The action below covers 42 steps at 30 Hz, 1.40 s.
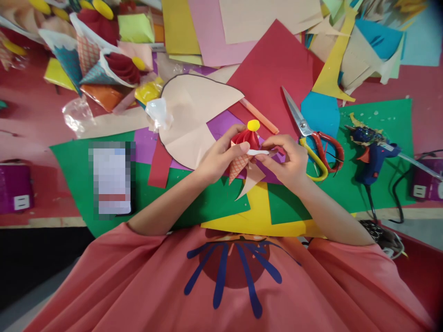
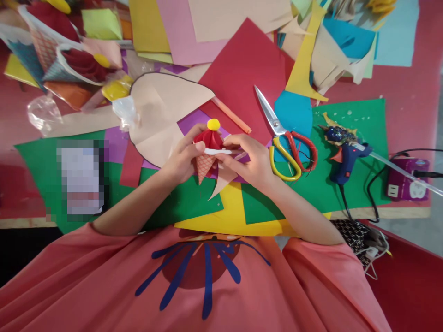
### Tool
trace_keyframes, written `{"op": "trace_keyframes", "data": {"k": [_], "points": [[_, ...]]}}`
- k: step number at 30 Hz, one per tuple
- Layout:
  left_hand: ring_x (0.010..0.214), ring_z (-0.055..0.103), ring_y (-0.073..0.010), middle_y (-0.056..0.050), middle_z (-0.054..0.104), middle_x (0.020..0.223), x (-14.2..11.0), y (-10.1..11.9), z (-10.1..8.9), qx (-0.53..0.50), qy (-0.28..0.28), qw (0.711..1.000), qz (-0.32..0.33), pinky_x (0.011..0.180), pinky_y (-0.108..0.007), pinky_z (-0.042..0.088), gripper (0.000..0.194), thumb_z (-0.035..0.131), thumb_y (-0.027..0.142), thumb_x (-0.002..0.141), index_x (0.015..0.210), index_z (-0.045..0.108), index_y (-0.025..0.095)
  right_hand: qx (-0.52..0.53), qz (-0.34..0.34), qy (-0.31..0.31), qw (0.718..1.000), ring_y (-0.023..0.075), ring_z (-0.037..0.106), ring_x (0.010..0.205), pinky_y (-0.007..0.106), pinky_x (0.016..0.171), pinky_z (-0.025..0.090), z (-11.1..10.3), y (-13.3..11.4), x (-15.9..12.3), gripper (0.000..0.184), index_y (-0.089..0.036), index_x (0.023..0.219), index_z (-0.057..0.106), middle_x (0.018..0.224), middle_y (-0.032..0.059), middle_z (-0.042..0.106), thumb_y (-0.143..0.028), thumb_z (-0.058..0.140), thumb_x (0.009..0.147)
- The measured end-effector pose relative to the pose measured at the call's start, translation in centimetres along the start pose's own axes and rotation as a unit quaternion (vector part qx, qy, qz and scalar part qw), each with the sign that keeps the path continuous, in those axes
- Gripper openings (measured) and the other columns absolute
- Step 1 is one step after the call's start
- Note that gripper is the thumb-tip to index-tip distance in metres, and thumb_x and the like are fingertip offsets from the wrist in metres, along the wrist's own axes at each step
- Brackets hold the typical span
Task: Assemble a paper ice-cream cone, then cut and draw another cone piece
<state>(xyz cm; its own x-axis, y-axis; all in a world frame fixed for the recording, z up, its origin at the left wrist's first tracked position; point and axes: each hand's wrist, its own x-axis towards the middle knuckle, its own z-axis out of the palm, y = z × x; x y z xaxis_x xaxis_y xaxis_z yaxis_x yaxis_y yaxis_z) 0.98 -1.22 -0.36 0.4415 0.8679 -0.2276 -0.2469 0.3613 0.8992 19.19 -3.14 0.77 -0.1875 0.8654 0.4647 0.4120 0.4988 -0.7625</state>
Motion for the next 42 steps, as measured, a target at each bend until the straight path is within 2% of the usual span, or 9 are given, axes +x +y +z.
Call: {"op": "trace_keyframes", "data": {"k": [4,11,18,24,30,33,36,39,42], "points": [[0.058,0.063,-0.0117,0.001,0.065,0.085,0.2,0.7,0.6,-0.109,-0.021,0.993,-0.045,0.052,-0.021,0.05,0.048,0.07,0.051,0.072,0.103,0.05,0.021,0.025,0.006,-0.018,0.999,0.0115,0.068,0.077,0.024,0.064,0.056,-0.1,0.0,0.0,0.019,-0.023,0.098,0.061,0.09,-0.0016,0.071,-0.028,0.068,0.081],[0.072,0.071,-0.0185,-0.002,0.067,0.095,0.4,1.2,0.7,-0.158,-0.048,0.984,-0.069,0.048,-0.021,0.052,0.045,0.069,0.047,0.073,0.101,0.047,0.02,0.037,-0.03,-0.014,0.999,0.0134,0.065,0.08,0.03,0.07,0.055,0.0,0.1,0.4,0.009,-0.024,0.092,0.062,0.086,-0.001,0.068,-0.021,0.065,0.084],[0.071,0.07,-0.0174,0.0,0.065,0.078,0.4,1.0,0.6,-0.147,-0.026,0.986,-0.077,0.056,-0.023,0.054,0.039,0.068,0.045,0.076,0.096,0.051,0.018,0.031,-0.039,-0.008,0.999,0.0125,0.063,0.079,0.029,0.07,0.052,0.1,0.2,0.6,0.008,-0.022,0.088,0.062,0.083,-0.0009,0.066,-0.02,0.067,0.082],[0.087,0.07,-0.0203,-0.003,0.069,0.088,0.5,0.9,0.7,-0.158,-0.032,0.984,-0.074,0.061,-0.023,0.053,0.035,0.066,0.047,0.08,0.095,0.056,0.017,0.036,0.031,-0.004,0.999,0.0128,0.063,0.078,0.028,0.065,0.053,0.2,0.3,0.3,0.016,-0.023,0.093,0.059,0.087,-0.0006,0.065,-0.026,0.069,0.081],[0.102,0.067,-0.0264,-0.006,0.071,0.099,0.5,1.0,0.7,-0.174,-0.07,0.977,-0.105,0.077,-0.033,0.057,0.049,0.058,0.058,0.082,0.109,0.058,0.017,0.018,-0.005,0.0,1.0,0.0117,0.061,0.078,0.028,0.068,0.052,0.2,0.3,0.4,0.012,-0.023,0.088,0.059,0.083,-0.002,0.064,-0.023,0.068,0.081],[0.093,0.069,-0.0245,-0.006,0.071,0.098,0.4,1.0,0.5,-0.163,-0.083,0.979,-0.094,0.072,-0.031,0.057,0.057,0.068,0.057,0.074,0.111,0.057,0.016,0.034,0.026,-0.001,0.999,0.012,0.063,0.079,0.027,0.068,0.054,0.3,0.3,0.2,0.016,-0.022,0.09,0.058,0.085,-0.0012,0.064,-0.024,0.07,0.079],[0.075,0.068,-0.0168,-0.004,0.071,0.089,0.4,1.1,0.6,-0.156,-0.079,0.98,-0.093,0.062,-0.024,0.055,0.053,0.075,0.05,0.069,0.106,0.06,0.015,0.054,0.069,-0.004,0.996,0.0111,0.065,0.077,0.026,0.068,0.055,0.4,0.3,0.0,0.024,-0.022,0.092,0.057,0.087,-0.0019,0.065,-0.027,0.073,0.076],[0.065,0.065,-0.0132,-0.003,0.071,0.081,0.4,1.3,0.6,-0.17,-0.07,0.978,-0.096,0.057,-0.022,0.053,0.047,0.073,0.049,0.069,0.1,0.064,0.015,0.081,0.1,-0.016,0.992,0.0101,0.065,0.071,0.024,0.064,0.055,0.4,0.3,-0.1,0.032,-0.023,0.095,0.056,0.084,-0.0037,0.066,-0.029,0.077,0.072],[0.063,0.066,-0.0147,-0.004,0.072,0.078,0.6,1.4,0.4,-0.185,-0.06,0.973,-0.12,0.057,-0.024,0.054,0.04,0.065,0.05,0.075,0.094,0.065,0.015,0.099,0.096,-0.027,0.99,0.0103,0.066,0.071,0.024,0.062,0.055,0.3,0.2,-0.1,0.026,-0.022,0.095,0.057,0.081,-0.004,0.067,-0.03,0.074,0.076]]}}
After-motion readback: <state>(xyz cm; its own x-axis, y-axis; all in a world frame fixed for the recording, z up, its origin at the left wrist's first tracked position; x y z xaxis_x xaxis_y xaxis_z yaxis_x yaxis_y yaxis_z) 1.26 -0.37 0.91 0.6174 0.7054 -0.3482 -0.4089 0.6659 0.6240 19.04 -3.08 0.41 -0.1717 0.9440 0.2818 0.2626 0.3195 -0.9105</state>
